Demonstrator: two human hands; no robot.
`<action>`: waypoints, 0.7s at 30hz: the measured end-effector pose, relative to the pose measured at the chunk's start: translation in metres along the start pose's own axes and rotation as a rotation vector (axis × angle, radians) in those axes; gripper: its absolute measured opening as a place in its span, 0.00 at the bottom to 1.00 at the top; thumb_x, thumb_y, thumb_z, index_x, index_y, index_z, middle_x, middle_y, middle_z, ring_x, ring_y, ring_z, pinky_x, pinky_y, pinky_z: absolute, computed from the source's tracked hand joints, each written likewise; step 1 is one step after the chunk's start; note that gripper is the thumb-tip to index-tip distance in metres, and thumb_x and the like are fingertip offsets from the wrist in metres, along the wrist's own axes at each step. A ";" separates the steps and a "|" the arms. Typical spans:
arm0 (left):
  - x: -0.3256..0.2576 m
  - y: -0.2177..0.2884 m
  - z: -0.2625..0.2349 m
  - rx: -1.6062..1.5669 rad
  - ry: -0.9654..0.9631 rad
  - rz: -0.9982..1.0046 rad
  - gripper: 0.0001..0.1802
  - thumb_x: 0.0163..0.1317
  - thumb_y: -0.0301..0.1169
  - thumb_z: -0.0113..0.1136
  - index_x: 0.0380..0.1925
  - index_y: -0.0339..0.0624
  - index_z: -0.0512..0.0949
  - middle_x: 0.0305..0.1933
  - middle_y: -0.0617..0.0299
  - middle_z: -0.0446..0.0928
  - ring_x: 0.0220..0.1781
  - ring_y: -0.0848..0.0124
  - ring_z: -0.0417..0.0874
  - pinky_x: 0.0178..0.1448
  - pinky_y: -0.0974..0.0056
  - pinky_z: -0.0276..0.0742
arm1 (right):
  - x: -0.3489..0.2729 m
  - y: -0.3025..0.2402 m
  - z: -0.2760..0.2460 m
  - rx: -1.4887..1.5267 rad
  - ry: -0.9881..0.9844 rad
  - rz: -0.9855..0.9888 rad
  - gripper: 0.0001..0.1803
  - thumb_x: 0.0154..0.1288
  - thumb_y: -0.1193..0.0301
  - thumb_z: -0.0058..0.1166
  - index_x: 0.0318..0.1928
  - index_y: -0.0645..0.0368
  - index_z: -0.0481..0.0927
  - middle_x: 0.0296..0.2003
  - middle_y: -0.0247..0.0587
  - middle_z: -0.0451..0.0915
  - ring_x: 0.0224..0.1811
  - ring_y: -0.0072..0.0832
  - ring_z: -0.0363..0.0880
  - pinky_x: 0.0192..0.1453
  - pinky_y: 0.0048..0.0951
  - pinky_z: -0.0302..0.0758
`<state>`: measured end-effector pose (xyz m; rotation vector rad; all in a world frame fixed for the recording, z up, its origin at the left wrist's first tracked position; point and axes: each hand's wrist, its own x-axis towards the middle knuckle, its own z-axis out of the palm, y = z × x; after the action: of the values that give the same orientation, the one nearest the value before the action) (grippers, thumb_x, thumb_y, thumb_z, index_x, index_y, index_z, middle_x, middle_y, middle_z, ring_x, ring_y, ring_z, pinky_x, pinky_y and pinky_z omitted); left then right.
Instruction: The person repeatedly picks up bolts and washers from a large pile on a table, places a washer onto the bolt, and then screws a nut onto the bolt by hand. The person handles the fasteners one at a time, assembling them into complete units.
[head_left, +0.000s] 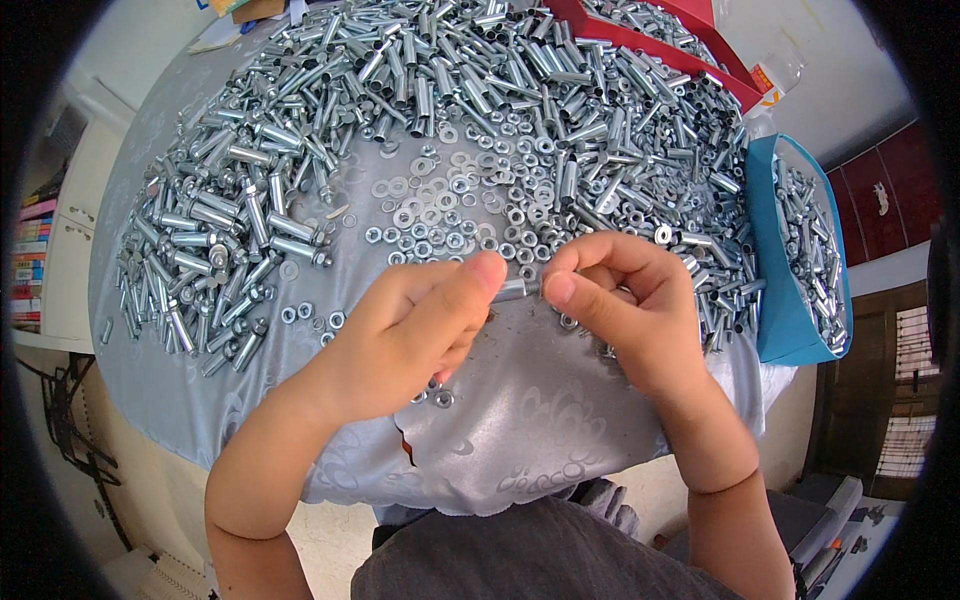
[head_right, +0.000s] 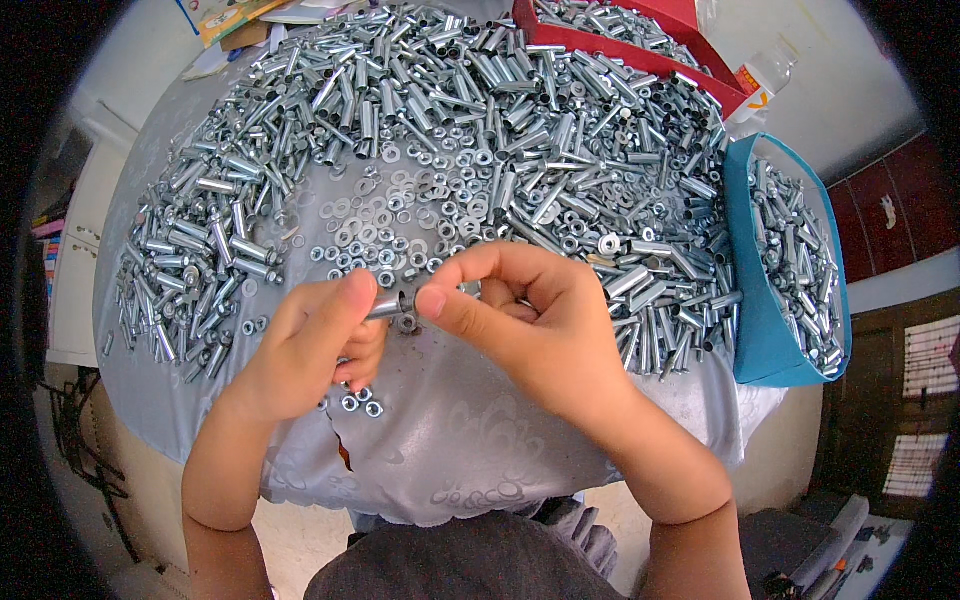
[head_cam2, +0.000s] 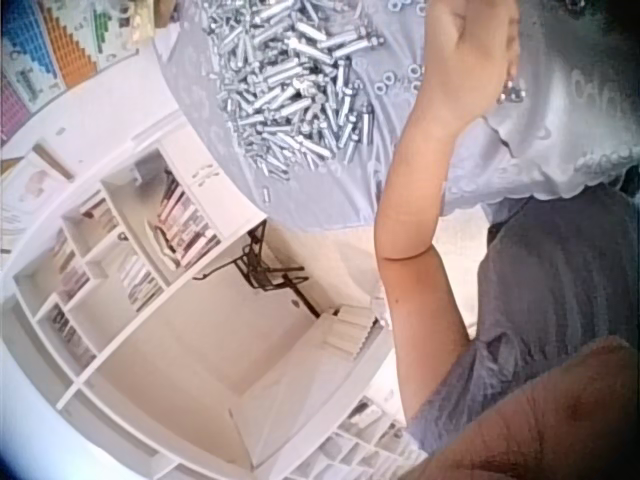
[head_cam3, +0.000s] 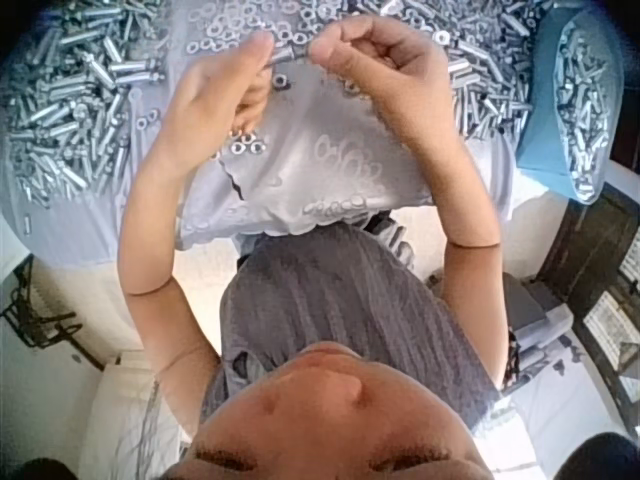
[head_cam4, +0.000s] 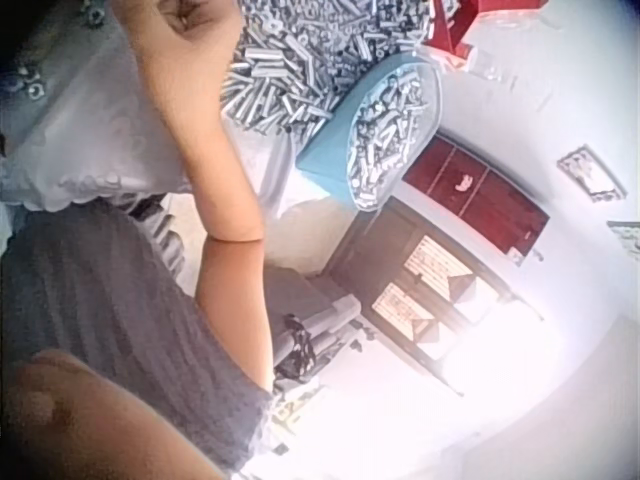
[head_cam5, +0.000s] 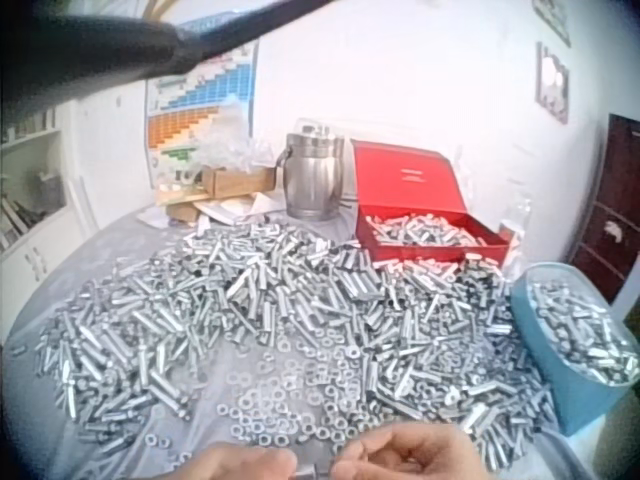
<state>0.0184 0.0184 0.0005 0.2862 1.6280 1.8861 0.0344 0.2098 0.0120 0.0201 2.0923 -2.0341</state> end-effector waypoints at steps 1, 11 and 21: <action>0.001 0.000 0.000 0.004 0.015 -0.005 0.26 0.65 0.49 0.41 0.14 0.44 0.63 0.13 0.73 0.56 0.15 0.83 0.56 0.20 0.74 0.58 | -0.001 0.000 0.000 -0.069 0.015 -0.037 0.07 0.55 0.71 0.59 0.32 0.61 0.78 0.15 0.16 0.59 0.17 0.06 0.50 0.20 0.14 0.45; 0.000 -0.001 0.001 0.033 0.029 -0.015 0.25 0.64 0.49 0.43 0.14 0.44 0.65 0.13 0.73 0.60 0.16 0.84 0.60 0.20 0.75 0.57 | 0.010 0.008 -0.003 0.611 -0.185 0.237 0.19 0.67 0.57 0.39 0.39 0.64 0.71 0.16 0.24 0.58 0.17 0.16 0.53 0.22 0.17 0.52; 0.000 -0.006 0.009 0.224 0.042 -0.029 0.23 0.63 0.46 0.46 0.23 0.35 0.74 0.14 0.72 0.62 0.18 0.85 0.58 0.21 0.74 0.53 | 0.012 0.015 0.003 0.742 -0.225 0.170 0.25 0.69 0.54 0.29 0.47 0.64 0.69 0.42 0.41 0.73 0.47 0.30 0.70 0.55 0.30 0.63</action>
<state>0.0247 0.0258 -0.0034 0.3159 1.8652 1.6996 0.0254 0.2061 -0.0044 0.0816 1.0811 -2.4352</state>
